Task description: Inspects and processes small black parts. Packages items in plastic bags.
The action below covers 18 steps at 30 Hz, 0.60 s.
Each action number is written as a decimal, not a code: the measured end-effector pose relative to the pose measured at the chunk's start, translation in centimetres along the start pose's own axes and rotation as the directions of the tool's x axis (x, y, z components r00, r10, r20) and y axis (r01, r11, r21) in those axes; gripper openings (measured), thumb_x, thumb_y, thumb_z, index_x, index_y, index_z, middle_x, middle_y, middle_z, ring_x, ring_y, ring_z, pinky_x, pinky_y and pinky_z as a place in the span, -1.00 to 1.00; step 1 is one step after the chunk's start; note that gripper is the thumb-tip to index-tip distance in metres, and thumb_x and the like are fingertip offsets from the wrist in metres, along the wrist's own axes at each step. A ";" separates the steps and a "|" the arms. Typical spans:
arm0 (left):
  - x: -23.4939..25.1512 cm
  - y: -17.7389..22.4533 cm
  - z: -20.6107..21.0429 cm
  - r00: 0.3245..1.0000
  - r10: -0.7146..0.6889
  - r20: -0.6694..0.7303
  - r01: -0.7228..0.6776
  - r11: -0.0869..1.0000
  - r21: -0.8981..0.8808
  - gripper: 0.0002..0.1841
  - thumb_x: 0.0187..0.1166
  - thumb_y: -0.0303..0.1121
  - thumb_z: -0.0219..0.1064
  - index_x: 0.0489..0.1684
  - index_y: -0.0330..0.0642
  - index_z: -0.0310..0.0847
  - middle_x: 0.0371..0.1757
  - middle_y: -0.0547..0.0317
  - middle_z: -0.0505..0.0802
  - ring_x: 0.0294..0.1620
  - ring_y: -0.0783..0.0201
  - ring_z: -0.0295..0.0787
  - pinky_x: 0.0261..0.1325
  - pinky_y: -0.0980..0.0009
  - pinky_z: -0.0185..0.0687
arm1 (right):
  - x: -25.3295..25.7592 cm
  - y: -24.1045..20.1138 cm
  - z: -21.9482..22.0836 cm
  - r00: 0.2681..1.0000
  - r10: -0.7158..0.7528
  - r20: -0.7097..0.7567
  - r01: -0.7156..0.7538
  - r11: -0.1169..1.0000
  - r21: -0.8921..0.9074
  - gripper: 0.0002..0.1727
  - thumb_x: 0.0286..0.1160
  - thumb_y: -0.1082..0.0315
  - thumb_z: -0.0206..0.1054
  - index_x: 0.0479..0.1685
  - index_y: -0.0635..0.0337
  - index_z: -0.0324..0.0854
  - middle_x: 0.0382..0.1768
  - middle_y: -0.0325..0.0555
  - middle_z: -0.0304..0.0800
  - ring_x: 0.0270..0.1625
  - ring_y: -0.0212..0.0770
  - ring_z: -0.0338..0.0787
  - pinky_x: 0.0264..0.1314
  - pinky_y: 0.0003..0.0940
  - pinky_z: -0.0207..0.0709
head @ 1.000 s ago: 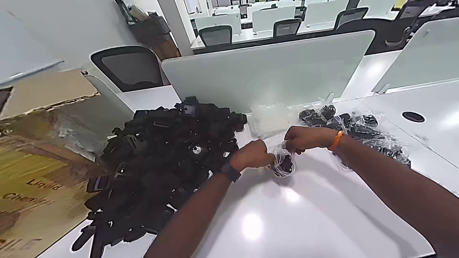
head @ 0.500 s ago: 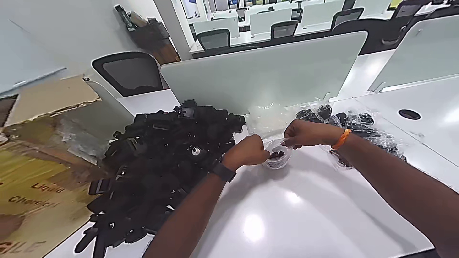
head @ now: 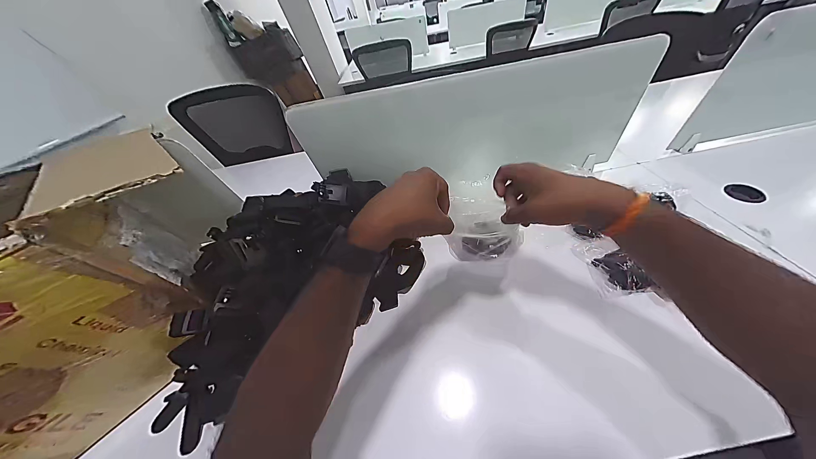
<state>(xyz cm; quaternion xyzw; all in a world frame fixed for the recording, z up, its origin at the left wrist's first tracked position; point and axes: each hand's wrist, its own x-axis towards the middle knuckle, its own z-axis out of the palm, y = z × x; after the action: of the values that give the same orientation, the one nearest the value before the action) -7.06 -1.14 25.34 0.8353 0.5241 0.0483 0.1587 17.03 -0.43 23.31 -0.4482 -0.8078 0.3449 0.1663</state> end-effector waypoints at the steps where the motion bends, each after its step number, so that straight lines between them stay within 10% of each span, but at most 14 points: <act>1: 0.8 -0.6 0.7 0.999 0.006 0.032 -0.006 1.000 -0.003 -0.85 0.31 -0.37 0.57 -0.47 -0.22 0.73 -0.51 0.03 0.71 -0.44 0.08 0.64 -0.36 -0.02 0.52 | 0.4 0.1 0.5 0.999 0.031 0.036 -0.028 0.995 -0.091 -0.69 0.29 0.63 0.46 -0.04 0.34 0.49 -0.47 -0.04 0.55 -0.53 -0.19 0.59 -0.46 -0.25 0.54; 7: -0.9 -0.3 -2.1 0.979 0.090 -0.181 -0.131 0.964 -0.232 -0.86 0.36 -0.45 0.43 -0.53 -0.16 0.57 -0.68 0.23 0.55 -0.68 0.35 0.42 -0.59 0.33 0.29 | 0.3 -2.7 -2.6 0.999 -0.004 -0.048 0.004 1.000 -0.010 -0.72 0.35 0.62 0.46 -0.13 0.22 0.44 -0.51 -0.14 0.58 -0.57 -0.33 0.59 -0.53 -0.46 0.51; 11: -0.5 0.6 -3.3 0.997 -0.047 -0.053 0.043 0.996 -0.077 -0.75 0.41 -0.43 0.48 -0.01 -0.26 0.65 -0.33 -0.02 0.75 -0.38 0.10 0.67 -0.27 0.03 0.61 | 1.2 -3.4 -2.6 0.998 0.056 0.024 -0.056 0.998 -0.017 -0.78 0.34 0.64 0.51 -0.22 0.31 0.54 -0.50 -0.06 0.66 -0.50 -0.24 0.74 -0.36 -0.35 0.72; 18: 0.5 -0.2 -3.3 0.997 -0.069 -0.031 0.068 0.998 -0.018 -0.76 0.33 -0.57 0.48 -0.09 -0.30 0.63 -0.36 -0.01 0.71 -0.40 0.12 0.63 -0.32 0.10 0.58 | 2.5 -4.3 -2.2 0.994 0.106 -0.040 -0.111 0.984 -0.137 -0.82 0.41 0.50 0.53 -0.17 0.33 0.63 -0.48 -0.02 0.75 -0.45 -0.18 0.82 -0.28 -0.27 0.79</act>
<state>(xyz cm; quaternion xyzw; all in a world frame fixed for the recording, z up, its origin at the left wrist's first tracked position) -7.81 0.10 28.39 0.8147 0.5544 0.0603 0.1590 14.34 1.05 27.77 -0.5076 -0.8014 0.2889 0.1288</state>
